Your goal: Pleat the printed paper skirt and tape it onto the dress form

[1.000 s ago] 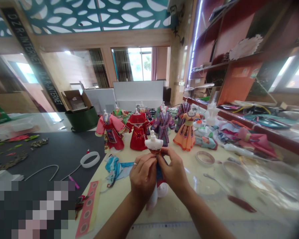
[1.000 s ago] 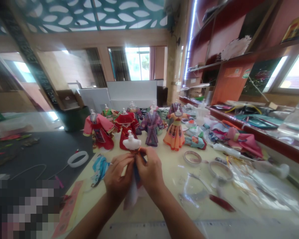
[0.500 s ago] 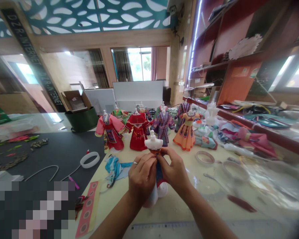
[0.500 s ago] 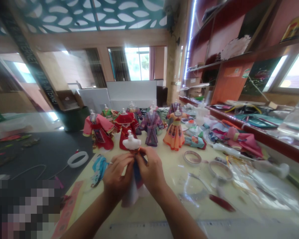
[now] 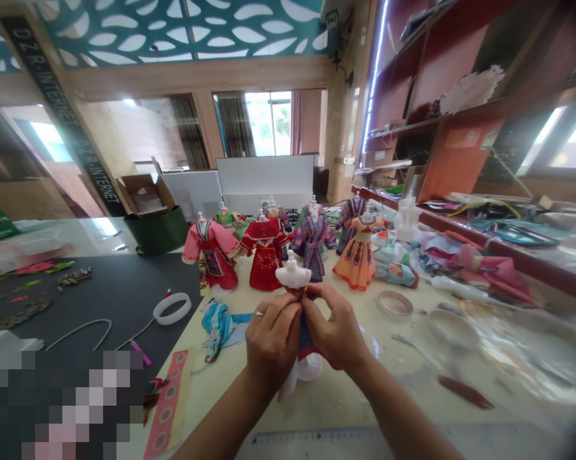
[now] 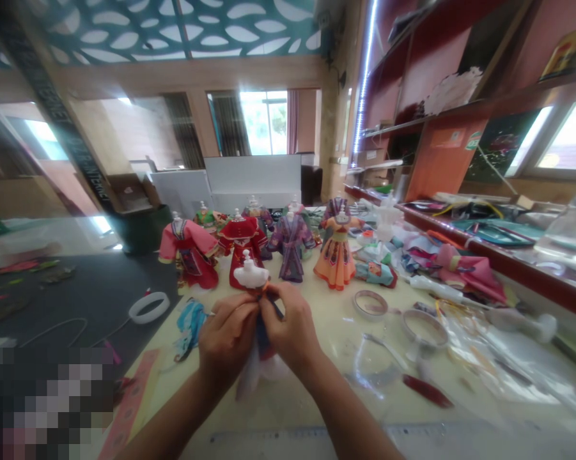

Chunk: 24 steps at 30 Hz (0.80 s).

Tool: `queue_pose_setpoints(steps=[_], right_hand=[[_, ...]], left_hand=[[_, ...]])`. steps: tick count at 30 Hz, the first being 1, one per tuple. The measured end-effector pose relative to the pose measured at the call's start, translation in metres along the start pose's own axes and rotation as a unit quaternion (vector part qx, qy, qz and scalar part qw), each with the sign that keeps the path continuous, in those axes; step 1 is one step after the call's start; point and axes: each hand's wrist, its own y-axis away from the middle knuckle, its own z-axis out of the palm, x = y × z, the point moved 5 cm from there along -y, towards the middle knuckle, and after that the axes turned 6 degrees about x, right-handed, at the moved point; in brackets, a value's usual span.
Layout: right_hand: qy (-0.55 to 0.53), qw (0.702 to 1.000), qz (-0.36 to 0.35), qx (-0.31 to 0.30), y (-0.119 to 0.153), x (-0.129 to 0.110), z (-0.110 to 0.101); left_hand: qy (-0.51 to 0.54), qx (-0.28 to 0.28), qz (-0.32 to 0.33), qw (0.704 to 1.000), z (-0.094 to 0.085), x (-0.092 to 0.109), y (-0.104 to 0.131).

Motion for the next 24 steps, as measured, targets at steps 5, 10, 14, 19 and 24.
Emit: queue_pose_setpoints(steps=[5, 10, 14, 19, 24], right_hand=[[0.007, 1.0, 0.015, -0.012, -0.005, -0.003, -0.003], [0.029, 0.998, 0.043, -0.033, -0.015, -0.009, -0.009], [0.039, 0.996, 0.062, -0.05, -0.019, -0.01, -0.01], [0.049, 0.994, 0.069, -0.074, -0.022, -0.011, -0.011], [0.066, 0.989, 0.081, -0.102, -0.026, -0.012, -0.013]], left_hand=[[-0.007, -0.011, -0.007, 1.0, 0.001, 0.0, -0.001], [-0.009, -0.021, -0.013, 1.0, 0.001, -0.002, -0.002], [0.001, -0.023, -0.021, 1.0, 0.0, -0.002, -0.004], [-0.001, -0.025, -0.008, 1.0, -0.002, 0.001, -0.007], [-0.012, -0.034, -0.009, 0.999, -0.002, 0.004, -0.01]])
